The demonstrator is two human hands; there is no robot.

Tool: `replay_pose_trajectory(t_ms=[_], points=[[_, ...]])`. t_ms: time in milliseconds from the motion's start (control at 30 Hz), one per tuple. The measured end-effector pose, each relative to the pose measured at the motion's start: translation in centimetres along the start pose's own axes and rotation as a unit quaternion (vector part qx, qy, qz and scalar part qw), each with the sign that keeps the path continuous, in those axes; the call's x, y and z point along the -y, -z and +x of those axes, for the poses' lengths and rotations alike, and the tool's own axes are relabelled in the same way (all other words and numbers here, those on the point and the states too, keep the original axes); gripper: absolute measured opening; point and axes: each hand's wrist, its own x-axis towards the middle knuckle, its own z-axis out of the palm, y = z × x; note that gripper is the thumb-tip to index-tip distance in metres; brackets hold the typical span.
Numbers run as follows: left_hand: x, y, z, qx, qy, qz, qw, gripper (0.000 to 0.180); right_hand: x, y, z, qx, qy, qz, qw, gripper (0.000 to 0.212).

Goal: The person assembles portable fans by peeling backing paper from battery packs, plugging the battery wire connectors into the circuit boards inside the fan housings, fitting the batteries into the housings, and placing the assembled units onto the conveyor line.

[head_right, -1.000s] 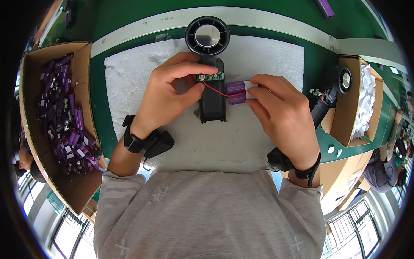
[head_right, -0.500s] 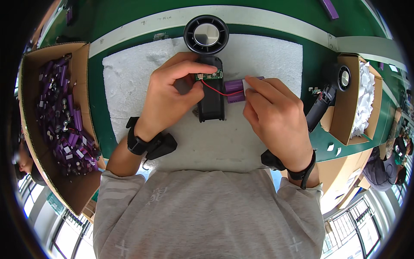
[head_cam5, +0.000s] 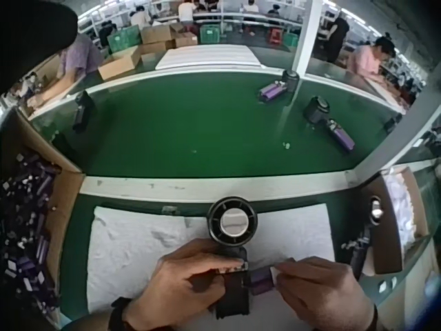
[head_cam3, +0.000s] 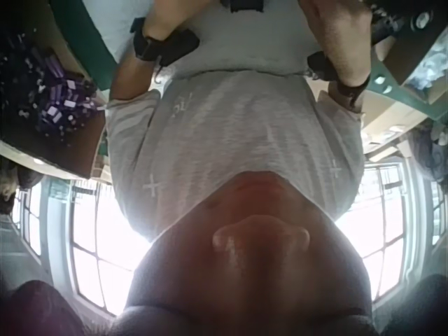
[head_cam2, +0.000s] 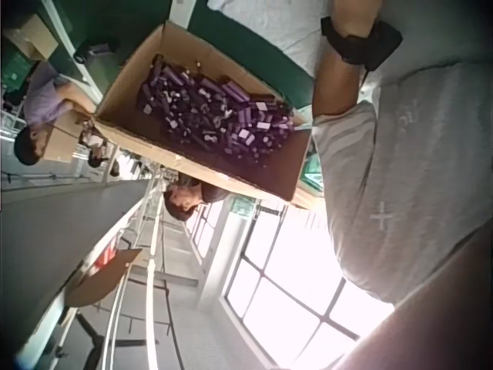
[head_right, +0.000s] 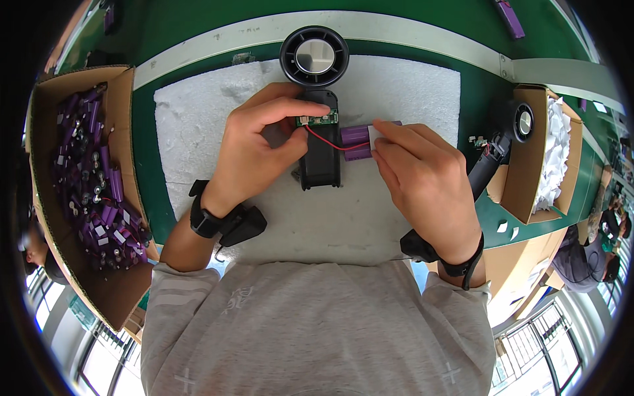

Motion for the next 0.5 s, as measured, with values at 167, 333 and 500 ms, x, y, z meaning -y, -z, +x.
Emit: replay_pose_trajectory(t_ms=[167,333,500], points=[[-0.1,-0.1,0.1,0.003,0.0,0.008,1.0,0.04,1.1,-0.8,0.0,-0.024,-0.008,-0.043,0.999,0.013],[-0.1,-0.4,0.1,-0.038,-0.017,-0.009,0.999,0.035,1.3,-1.5,-0.2,-0.049,-0.025,-0.066,0.996,0.012],[-0.1,-0.3,0.2,-0.032,-0.019,-0.01,0.999,0.035,0.9,-1.2,-0.4,-0.054,-0.059,-0.034,0.996,0.013]])
